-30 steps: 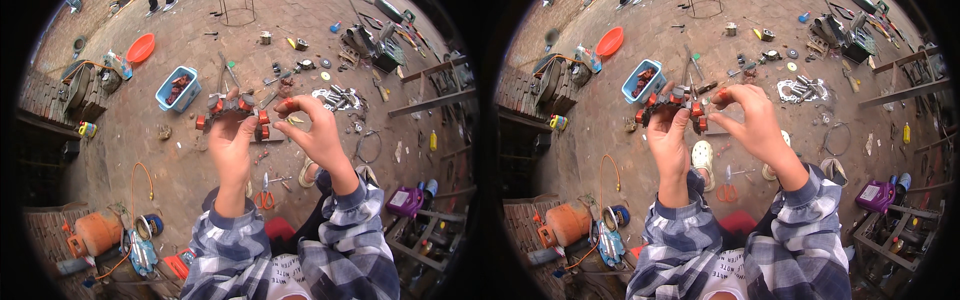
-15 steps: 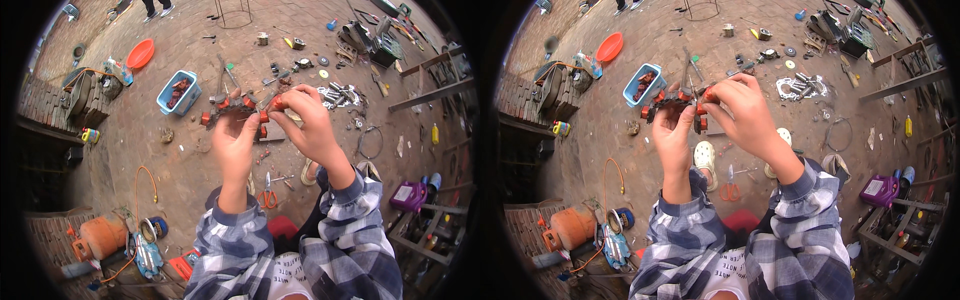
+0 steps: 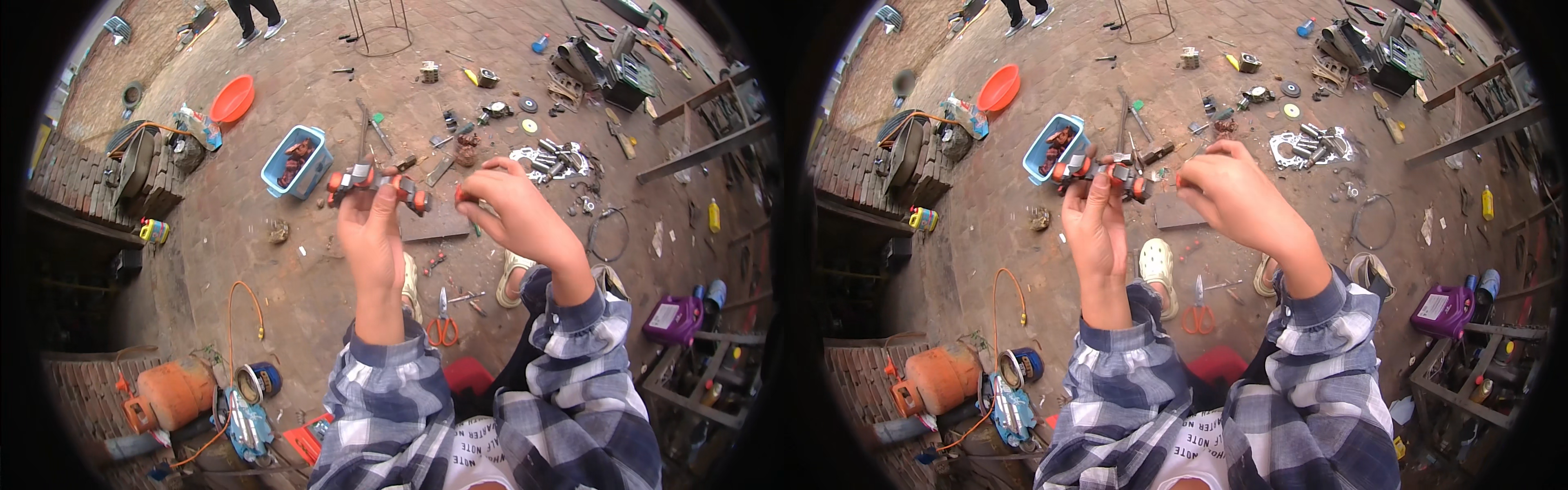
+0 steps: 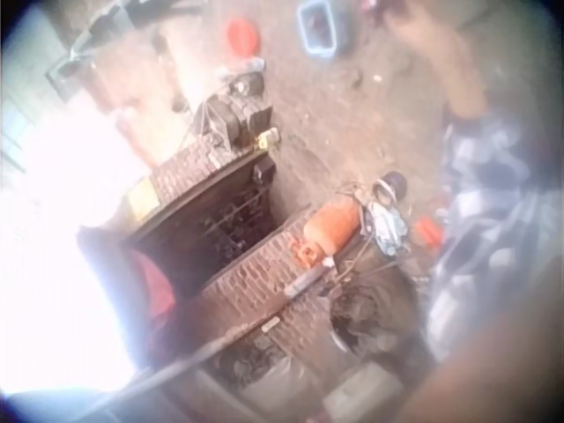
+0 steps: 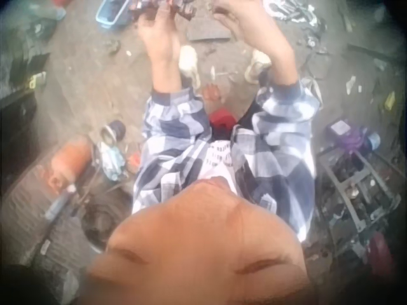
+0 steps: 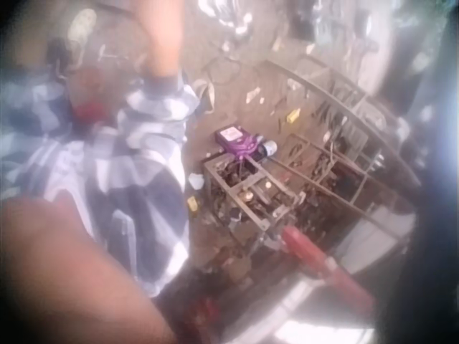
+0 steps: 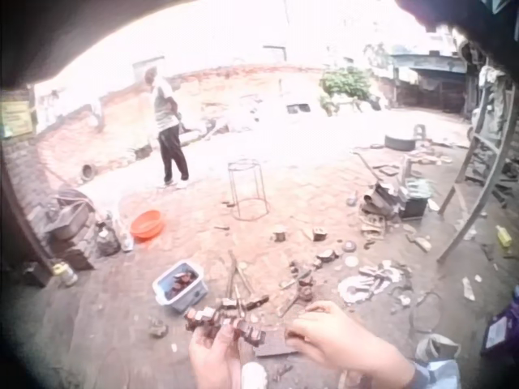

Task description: The person sits on the ground and assembles small red and black mechanical components by hand, repeatedly picking up pieces, fitting them together, and adjusting the assembly. Tools and parts are scattered on the floor around them.

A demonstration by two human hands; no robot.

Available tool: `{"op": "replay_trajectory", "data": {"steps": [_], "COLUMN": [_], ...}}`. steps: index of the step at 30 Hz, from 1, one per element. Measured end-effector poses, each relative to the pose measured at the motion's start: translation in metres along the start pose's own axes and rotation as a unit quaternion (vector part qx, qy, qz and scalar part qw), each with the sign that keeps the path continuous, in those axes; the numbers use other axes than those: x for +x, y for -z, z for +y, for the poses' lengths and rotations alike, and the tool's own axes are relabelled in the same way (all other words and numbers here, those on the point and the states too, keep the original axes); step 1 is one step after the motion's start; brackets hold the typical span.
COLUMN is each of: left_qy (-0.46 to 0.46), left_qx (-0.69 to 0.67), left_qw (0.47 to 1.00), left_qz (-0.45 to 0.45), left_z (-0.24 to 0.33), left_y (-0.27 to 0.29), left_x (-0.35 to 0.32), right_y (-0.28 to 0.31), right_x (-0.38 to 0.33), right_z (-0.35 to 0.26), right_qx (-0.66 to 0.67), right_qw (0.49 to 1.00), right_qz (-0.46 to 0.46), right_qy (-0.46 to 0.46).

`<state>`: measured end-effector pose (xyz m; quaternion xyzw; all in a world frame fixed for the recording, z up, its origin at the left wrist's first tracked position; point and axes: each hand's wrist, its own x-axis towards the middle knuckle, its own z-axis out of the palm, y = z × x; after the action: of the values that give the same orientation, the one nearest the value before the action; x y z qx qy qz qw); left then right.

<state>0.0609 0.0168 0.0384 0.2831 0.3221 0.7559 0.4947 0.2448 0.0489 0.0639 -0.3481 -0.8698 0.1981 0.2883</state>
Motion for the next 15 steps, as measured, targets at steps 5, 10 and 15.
{"op": "replay_trajectory", "data": {"steps": [5,10,15], "left_qy": [-0.062,-0.024,0.03], "left_qx": [0.092,0.119,0.029], "left_qw": [0.992,0.991,0.995], "left_qz": [0.052,-0.047,-0.086], "left_z": [0.001,-0.005,-0.003], "left_y": [0.0,0.0,-0.003], "left_x": [0.001,-0.002,-0.003], "right_y": [0.005,0.005,-0.006], "right_x": [-0.003,0.005,0.016], "right_z": [-0.016,-0.021,-0.005], "right_qx": [0.191,0.566,0.277], "right_qw": [0.97,0.823,0.944], "right_qz": [-0.14,0.046,0.174], "right_qy": [0.049,-0.01,0.037]}}
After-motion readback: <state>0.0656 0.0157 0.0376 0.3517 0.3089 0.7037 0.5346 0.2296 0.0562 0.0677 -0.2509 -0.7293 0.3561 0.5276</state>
